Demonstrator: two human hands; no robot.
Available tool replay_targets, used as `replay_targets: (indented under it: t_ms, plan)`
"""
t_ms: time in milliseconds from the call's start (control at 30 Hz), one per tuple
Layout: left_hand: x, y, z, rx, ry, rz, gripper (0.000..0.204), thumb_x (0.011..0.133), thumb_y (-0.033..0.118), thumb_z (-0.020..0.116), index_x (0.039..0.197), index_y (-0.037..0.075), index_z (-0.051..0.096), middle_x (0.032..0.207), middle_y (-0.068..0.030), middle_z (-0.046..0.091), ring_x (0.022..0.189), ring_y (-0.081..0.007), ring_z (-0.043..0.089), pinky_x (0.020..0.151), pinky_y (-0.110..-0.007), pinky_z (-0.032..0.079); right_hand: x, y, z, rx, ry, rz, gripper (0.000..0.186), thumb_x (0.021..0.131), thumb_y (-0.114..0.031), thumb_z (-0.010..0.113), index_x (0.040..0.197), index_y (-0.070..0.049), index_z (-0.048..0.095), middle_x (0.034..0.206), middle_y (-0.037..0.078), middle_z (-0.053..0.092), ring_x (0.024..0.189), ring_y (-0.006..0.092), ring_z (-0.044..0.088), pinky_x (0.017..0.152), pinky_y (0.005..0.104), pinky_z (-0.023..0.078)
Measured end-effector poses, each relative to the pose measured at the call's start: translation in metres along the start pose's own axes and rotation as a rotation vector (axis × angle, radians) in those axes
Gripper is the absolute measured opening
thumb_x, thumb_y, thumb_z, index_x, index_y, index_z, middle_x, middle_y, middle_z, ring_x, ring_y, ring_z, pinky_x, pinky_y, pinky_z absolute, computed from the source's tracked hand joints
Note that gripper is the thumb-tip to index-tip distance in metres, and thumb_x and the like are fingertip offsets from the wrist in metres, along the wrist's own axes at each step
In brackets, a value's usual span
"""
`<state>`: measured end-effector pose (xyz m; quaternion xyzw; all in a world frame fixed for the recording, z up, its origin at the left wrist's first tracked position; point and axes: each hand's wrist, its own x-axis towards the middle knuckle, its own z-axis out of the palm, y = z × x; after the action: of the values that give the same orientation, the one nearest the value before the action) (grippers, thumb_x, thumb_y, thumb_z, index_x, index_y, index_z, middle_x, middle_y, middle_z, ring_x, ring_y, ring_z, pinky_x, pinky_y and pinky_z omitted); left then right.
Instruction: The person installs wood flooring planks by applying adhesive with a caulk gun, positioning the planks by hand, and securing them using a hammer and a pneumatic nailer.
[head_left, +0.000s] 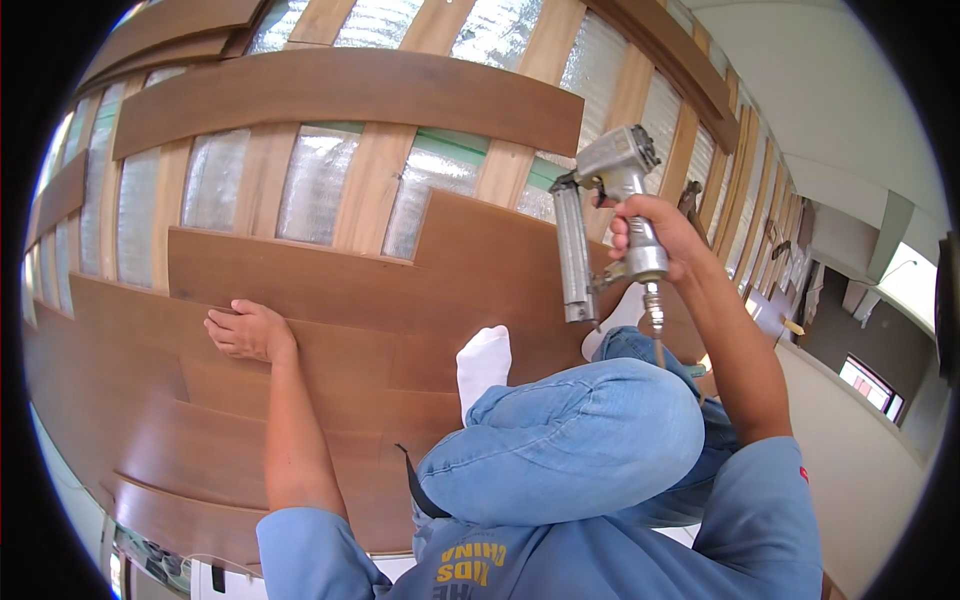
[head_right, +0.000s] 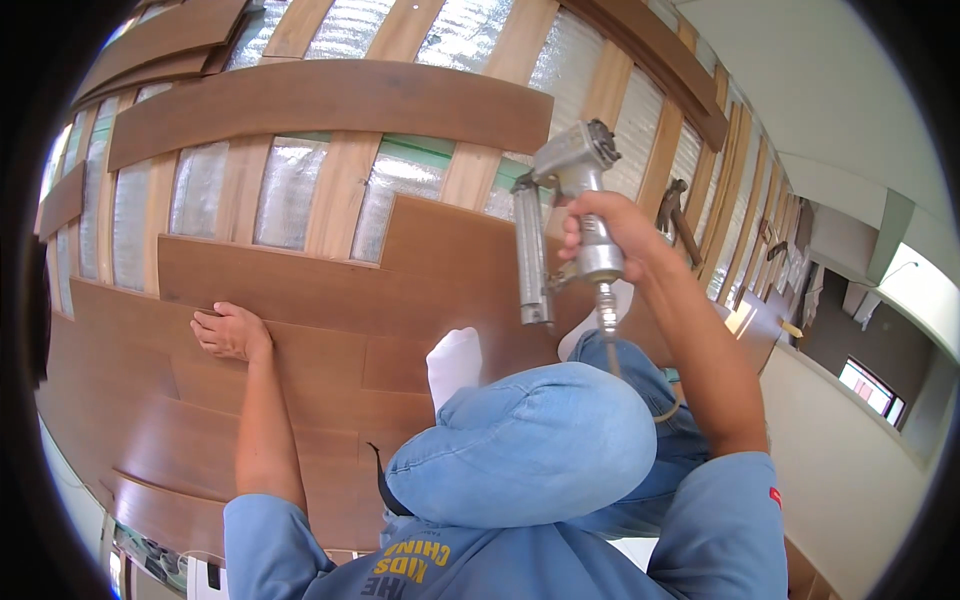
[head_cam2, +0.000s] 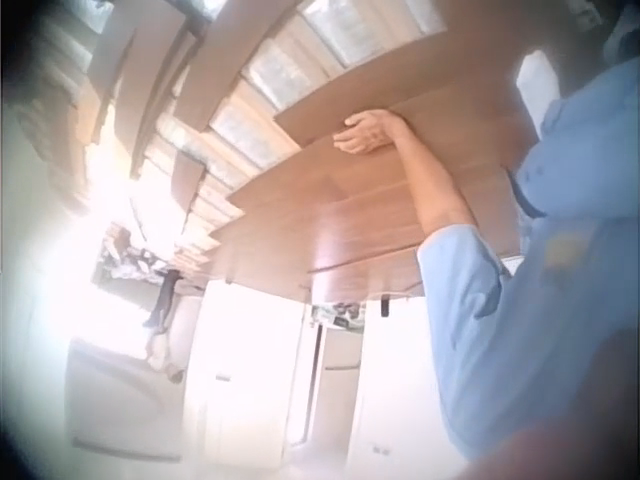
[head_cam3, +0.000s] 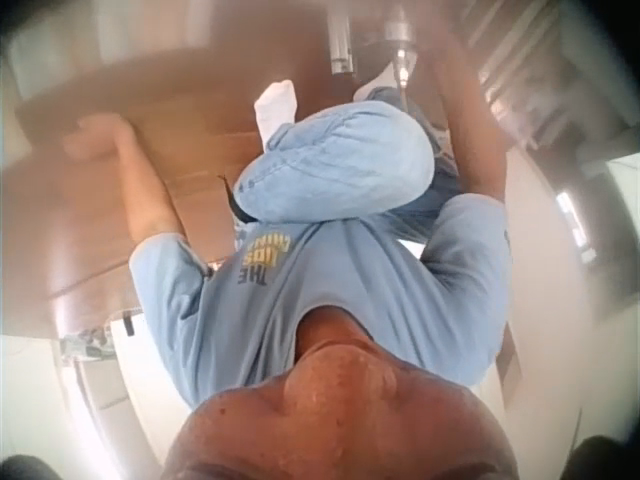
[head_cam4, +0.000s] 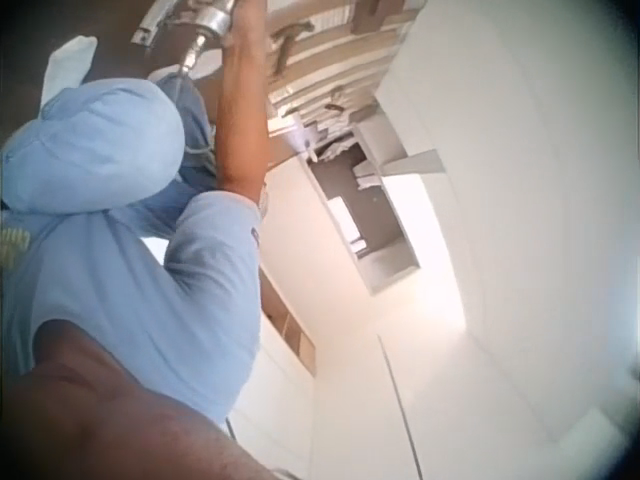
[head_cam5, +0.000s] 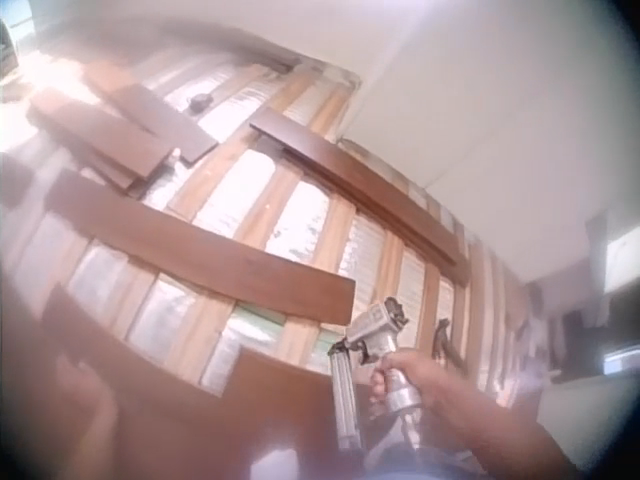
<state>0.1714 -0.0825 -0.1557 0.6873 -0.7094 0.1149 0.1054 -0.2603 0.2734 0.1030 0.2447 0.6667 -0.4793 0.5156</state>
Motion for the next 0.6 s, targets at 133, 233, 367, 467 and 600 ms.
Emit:
replay_targets:
  t_ms: [133, 233, 367, 467, 600]
  plan:
    - [0.002, -0.001, 0.003, -0.003, -0.014, -0.033, 0.055, 0.105, 0.037, 0.052, 0.150, 0.004, 0.054, 0.157, -0.0136, 0.048, 0.143, -0.0352, 0.044, 0.117, -0.052, 0.037, 0.036, 0.013, 0.029, 0.091, -0.203, 0.073, 0.038, 0.094, -0.013, 0.058, 0.127, 0.006, 0.057, 0.070, 0.003, 0.061, 0.059, 0.0151, 0.063, 0.066, 0.0384, 0.063]
    - [0.001, -0.001, 0.002, 0.006, -0.018, -0.020, 0.055, 0.105, 0.037, 0.053, 0.149, 0.004, 0.054, 0.156, -0.0140, 0.049, 0.143, -0.0355, 0.045, 0.116, -0.052, 0.038, 0.050, 0.016, 0.041, 0.123, -0.250, 0.118, 0.042, 0.093, -0.013, 0.057, 0.130, 0.007, 0.056, 0.068, 0.001, 0.058, 0.058, 0.0135, 0.062, 0.065, 0.0378, 0.062]
    - [0.000, 0.002, -0.001, -0.014, -0.003, -0.009, 0.054, 0.105, 0.035, 0.054, 0.148, 0.003, 0.056, 0.156, -0.0147, 0.050, 0.142, -0.0362, 0.045, 0.116, -0.052, 0.039, 0.059, 0.017, 0.051, 0.098, -0.243, 0.135, 0.039, 0.093, -0.012, 0.058, 0.128, 0.006, 0.057, 0.068, 0.000, 0.057, 0.057, 0.0117, 0.061, 0.065, 0.0369, 0.062]
    - [0.000, 0.003, -0.004, -0.016, -0.009, -0.016, 0.053, 0.105, 0.035, 0.055, 0.147, 0.003, 0.056, 0.155, -0.0156, 0.050, 0.142, -0.0367, 0.046, 0.116, -0.052, 0.039, 0.064, 0.020, 0.054, 0.073, -0.237, 0.148, 0.037, 0.093, -0.012, 0.058, 0.126, 0.005, 0.058, 0.067, 0.000, 0.057, 0.056, 0.0110, 0.060, 0.065, 0.0365, 0.062]
    - [0.002, 0.007, -0.007, 0.018, -0.011, -0.003, 0.052, 0.104, 0.030, 0.056, 0.147, 0.001, 0.056, 0.153, -0.0172, 0.051, 0.139, -0.0371, 0.048, 0.114, -0.053, 0.040, 0.069, 0.020, 0.054, 0.042, -0.243, 0.174, 0.032, 0.092, -0.011, 0.058, 0.120, 0.004, 0.059, 0.065, -0.001, 0.057, 0.054, 0.0103, 0.060, 0.062, 0.0364, 0.062]
